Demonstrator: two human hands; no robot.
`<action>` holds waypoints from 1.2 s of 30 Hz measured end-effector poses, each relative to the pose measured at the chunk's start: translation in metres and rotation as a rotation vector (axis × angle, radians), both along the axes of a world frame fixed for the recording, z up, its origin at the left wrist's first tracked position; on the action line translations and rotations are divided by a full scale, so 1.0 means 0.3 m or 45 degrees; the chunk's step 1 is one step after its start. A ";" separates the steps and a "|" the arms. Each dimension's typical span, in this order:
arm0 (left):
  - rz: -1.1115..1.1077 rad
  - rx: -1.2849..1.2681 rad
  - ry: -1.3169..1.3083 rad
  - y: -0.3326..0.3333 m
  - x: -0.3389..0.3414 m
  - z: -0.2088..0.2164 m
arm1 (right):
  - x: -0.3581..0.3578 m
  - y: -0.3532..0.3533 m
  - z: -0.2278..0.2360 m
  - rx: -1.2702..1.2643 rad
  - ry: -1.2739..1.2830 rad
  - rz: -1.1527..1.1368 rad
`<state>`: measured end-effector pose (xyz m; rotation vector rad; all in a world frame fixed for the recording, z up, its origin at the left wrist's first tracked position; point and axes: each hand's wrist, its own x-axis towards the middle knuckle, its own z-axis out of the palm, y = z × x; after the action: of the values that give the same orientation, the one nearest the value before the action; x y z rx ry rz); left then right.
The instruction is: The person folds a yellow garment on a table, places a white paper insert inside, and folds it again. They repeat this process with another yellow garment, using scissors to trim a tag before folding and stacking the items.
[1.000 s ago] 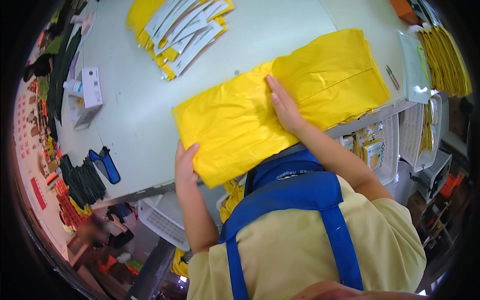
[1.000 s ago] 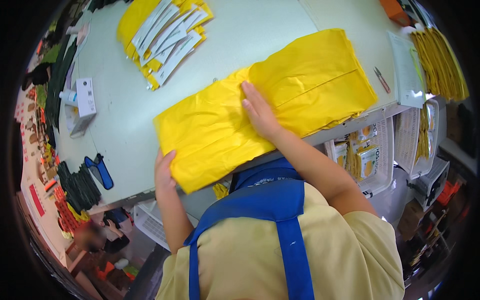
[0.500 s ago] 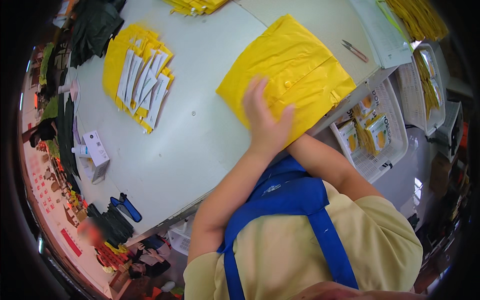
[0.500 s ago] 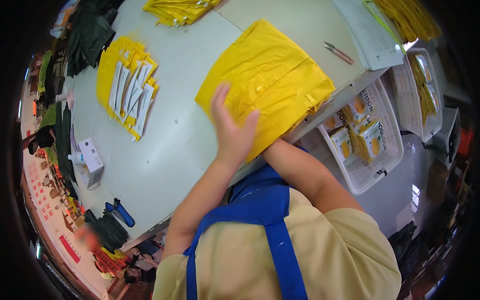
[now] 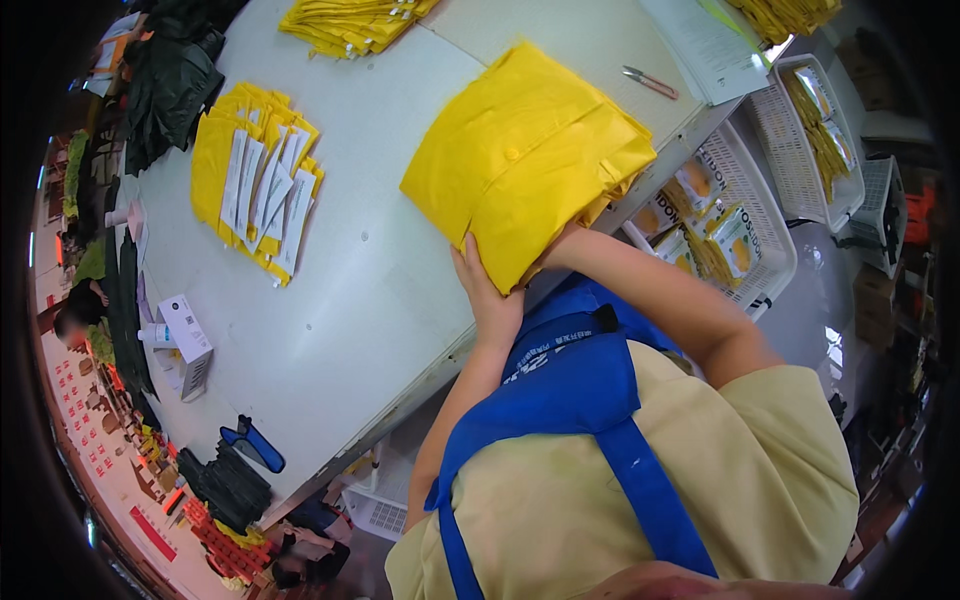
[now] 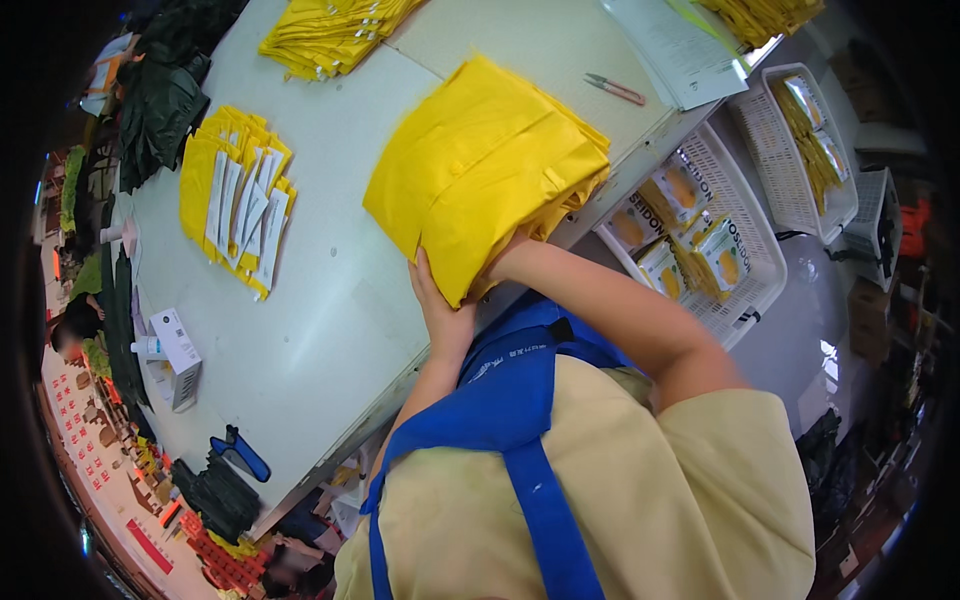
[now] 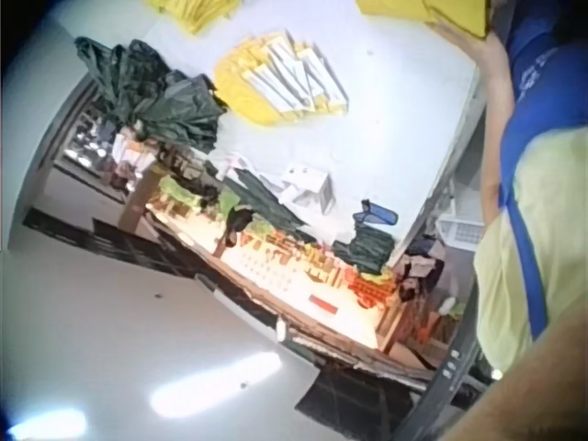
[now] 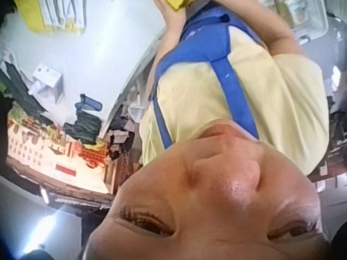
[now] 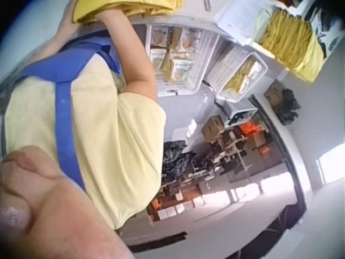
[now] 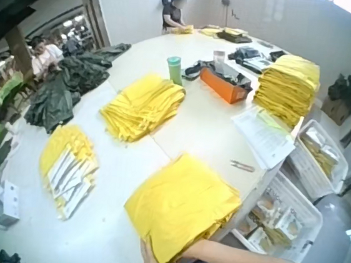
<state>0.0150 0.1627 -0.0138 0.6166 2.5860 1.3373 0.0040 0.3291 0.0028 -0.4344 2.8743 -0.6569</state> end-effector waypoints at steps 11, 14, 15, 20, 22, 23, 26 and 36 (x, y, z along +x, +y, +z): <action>0.044 0.050 -0.235 -0.032 -0.009 -0.113 | 0.022 0.547 0.030 -0.640 -0.333 -1.235; 0.334 0.790 -0.791 -0.089 -0.020 -0.129 | 0.014 0.476 0.008 -0.553 -0.462 -1.152; 0.467 1.064 -1.017 -0.114 -0.019 -0.121 | 0.029 0.420 0.006 -0.550 -0.504 -1.150; 0.537 1.645 -1.500 -0.127 -0.011 -0.106 | 0.112 0.212 -0.097 -0.654 -0.456 -1.195; 0.255 1.698 -1.463 -0.069 -0.023 -0.068 | 0.096 0.162 -0.071 -0.601 -0.468 -1.156; 0.297 1.734 -1.471 -0.068 -0.017 -0.090 | 0.089 0.141 -0.047 -0.503 -0.492 -1.125; 0.468 1.483 -1.386 -0.025 -0.034 -0.053 | 0.056 0.183 0.038 -0.411 -0.783 -0.908; 0.843 1.289 -1.218 0.018 -0.052 -0.043 | -0.291 0.437 0.120 -0.530 0.038 -0.685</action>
<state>-0.0006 0.1682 -0.0269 -0.7441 1.2319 2.3175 -0.0832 0.4603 0.0389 0.3095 2.8773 -1.3492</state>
